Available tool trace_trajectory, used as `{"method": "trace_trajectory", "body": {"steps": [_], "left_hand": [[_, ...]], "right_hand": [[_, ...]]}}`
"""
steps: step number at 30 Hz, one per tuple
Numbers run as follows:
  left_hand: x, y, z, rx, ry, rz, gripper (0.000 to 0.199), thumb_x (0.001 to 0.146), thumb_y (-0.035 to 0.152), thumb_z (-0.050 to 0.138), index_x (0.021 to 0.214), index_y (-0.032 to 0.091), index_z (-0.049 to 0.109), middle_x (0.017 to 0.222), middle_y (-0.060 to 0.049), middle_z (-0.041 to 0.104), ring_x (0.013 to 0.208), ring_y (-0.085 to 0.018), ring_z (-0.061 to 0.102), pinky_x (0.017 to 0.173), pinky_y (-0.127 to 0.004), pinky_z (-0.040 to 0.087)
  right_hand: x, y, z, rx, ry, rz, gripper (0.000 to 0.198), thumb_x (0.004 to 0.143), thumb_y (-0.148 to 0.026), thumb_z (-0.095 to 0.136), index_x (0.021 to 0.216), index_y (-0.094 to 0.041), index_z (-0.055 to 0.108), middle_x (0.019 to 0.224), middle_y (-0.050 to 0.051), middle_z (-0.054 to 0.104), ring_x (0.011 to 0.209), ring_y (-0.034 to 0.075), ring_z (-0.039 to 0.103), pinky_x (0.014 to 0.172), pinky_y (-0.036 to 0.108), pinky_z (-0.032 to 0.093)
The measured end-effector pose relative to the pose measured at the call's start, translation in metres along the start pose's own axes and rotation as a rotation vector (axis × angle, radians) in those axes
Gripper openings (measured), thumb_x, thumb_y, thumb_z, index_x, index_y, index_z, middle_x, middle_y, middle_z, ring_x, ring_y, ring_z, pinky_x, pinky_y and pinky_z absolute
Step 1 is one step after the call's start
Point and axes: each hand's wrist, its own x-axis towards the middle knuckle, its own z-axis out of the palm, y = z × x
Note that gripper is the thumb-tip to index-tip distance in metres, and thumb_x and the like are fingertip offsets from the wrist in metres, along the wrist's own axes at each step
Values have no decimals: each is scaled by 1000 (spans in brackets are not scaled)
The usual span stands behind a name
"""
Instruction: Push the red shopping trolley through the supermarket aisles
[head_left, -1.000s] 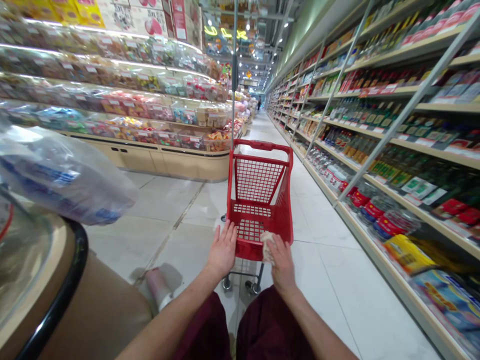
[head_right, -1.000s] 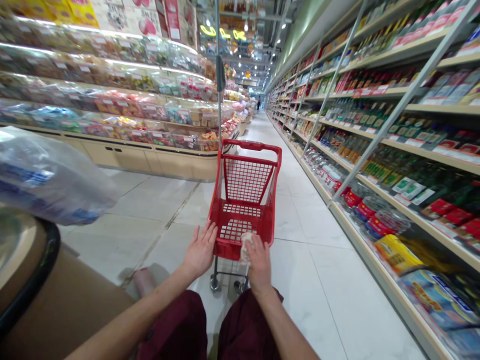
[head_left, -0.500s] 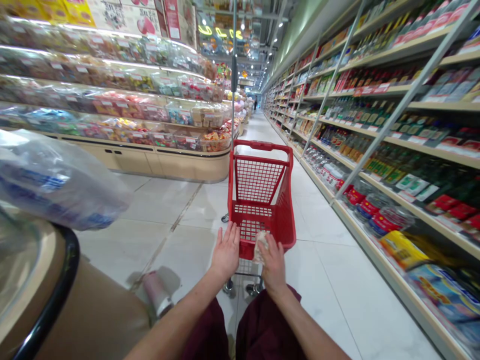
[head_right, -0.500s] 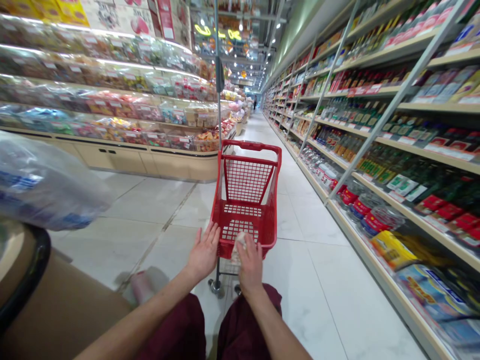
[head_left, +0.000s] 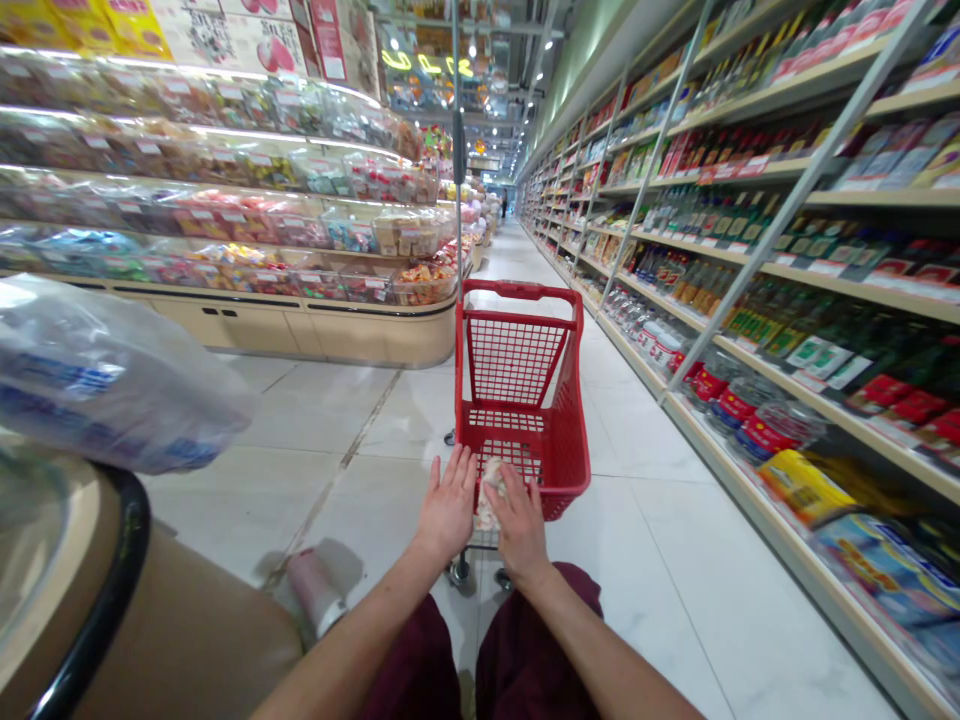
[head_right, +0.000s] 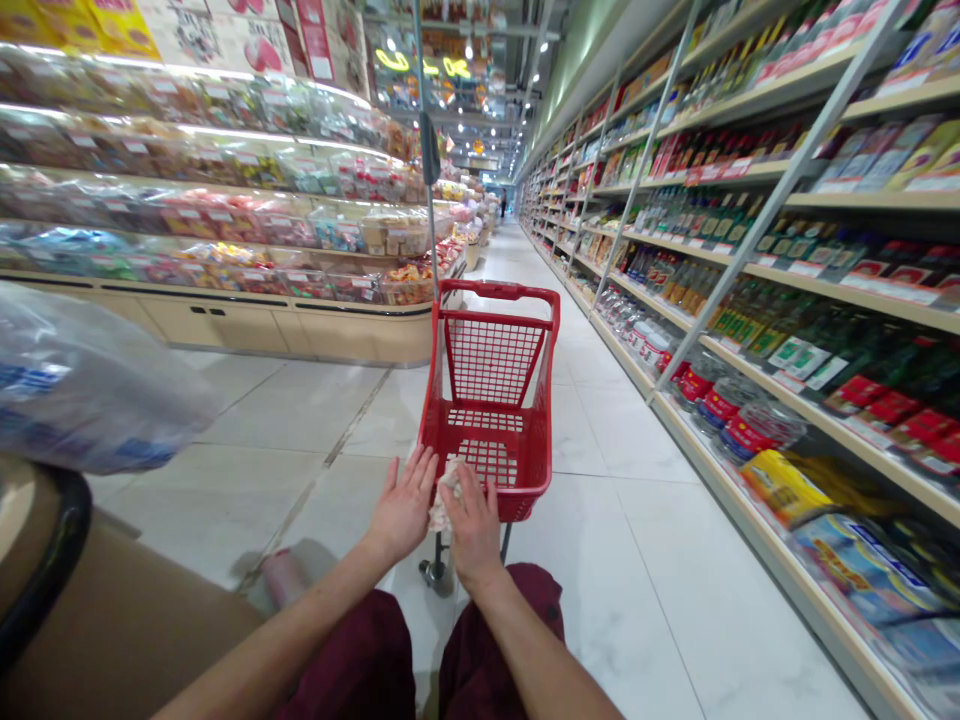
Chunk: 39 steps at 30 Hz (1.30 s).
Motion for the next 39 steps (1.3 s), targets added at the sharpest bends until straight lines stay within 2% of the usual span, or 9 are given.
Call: {"method": "trace_trajectory", "body": {"steps": [3, 9, 14, 17, 21, 25, 29, 33, 39], "left_hand": [[-2, -5, -3, 14, 5, 26, 56, 73, 12, 32, 130, 8, 31, 138, -12, 29, 131, -21, 17, 106, -46, 14], [-7, -16, -7, 6, -16, 1, 58, 70, 8, 33, 128, 8, 34, 138, -11, 31, 130, -19, 20, 106, -46, 13], [-8, -21, -8, 30, -18, 14, 59, 69, 10, 34, 128, 10, 34, 138, -10, 31, 130, -19, 19, 106, -46, 13], [-8, -20, -8, 47, -13, 7, 60, 69, 9, 34, 129, 10, 33, 138, -10, 31, 130, -19, 18, 106, -46, 13], [-8, -16, -5, 26, -13, -21, 58, 71, 10, 34, 129, 9, 32, 138, -11, 30, 130, -20, 18, 106, -47, 13], [-5, -20, -8, -3, -11, 19, 52, 75, 15, 36, 127, 9, 36, 137, -12, 33, 130, -21, 17, 106, -47, 13], [11, -34, -19, -74, -32, 172, 31, 83, 29, 37, 105, 19, 56, 127, -7, 48, 128, -20, 26, 106, -48, 12], [27, -35, -23, -66, -75, 195, 27, 85, 29, 38, 77, 19, 63, 91, -3, 66, 117, -18, 42, 106, -46, 14], [24, 14, -15, -87, -11, 160, 28, 85, 26, 37, 78, 17, 62, 80, -3, 65, 101, -17, 51, 107, -47, 10]], "right_hand": [[-2, 11, -11, 6, -30, -61, 42, 78, -2, 38, 111, -23, 53, 130, 11, 43, 125, 19, 30, 99, 48, 22], [-41, 100, -67, -39, -120, -134, 42, 81, -2, 33, 111, -23, 53, 131, 11, 42, 123, 18, 33, 97, 47, 28], [22, 142, -48, -96, -151, -14, 41, 79, -3, 34, 106, -22, 57, 127, 7, 47, 118, 18, 41, 96, 46, 32], [41, 140, -40, -96, -144, 94, 41, 77, -2, 35, 105, -20, 58, 126, 10, 47, 112, 21, 47, 92, 46, 36], [-10, 98, -49, 7, -76, 19, 43, 78, -4, 34, 112, -23, 54, 131, 8, 42, 115, 20, 44, 89, 40, 42], [-46, 72, -56, 16, -92, 5, 49, 78, -2, 31, 116, -25, 51, 132, 8, 40, 119, 19, 39, 94, 46, 36], [-26, 89, -43, 1, 17, 90, 41, 81, -6, 32, 111, -21, 55, 130, 10, 43, 119, 21, 39, 92, 45, 38], [-17, 107, -27, 33, 26, 90, 40, 81, -8, 33, 112, -23, 54, 134, 5, 38, 122, 20, 35, 95, 42, 37], [-9, 157, -33, -48, -86, 123, 40, 78, -8, 33, 105, -20, 59, 128, 6, 45, 118, 22, 40, 93, 43, 37]]}}
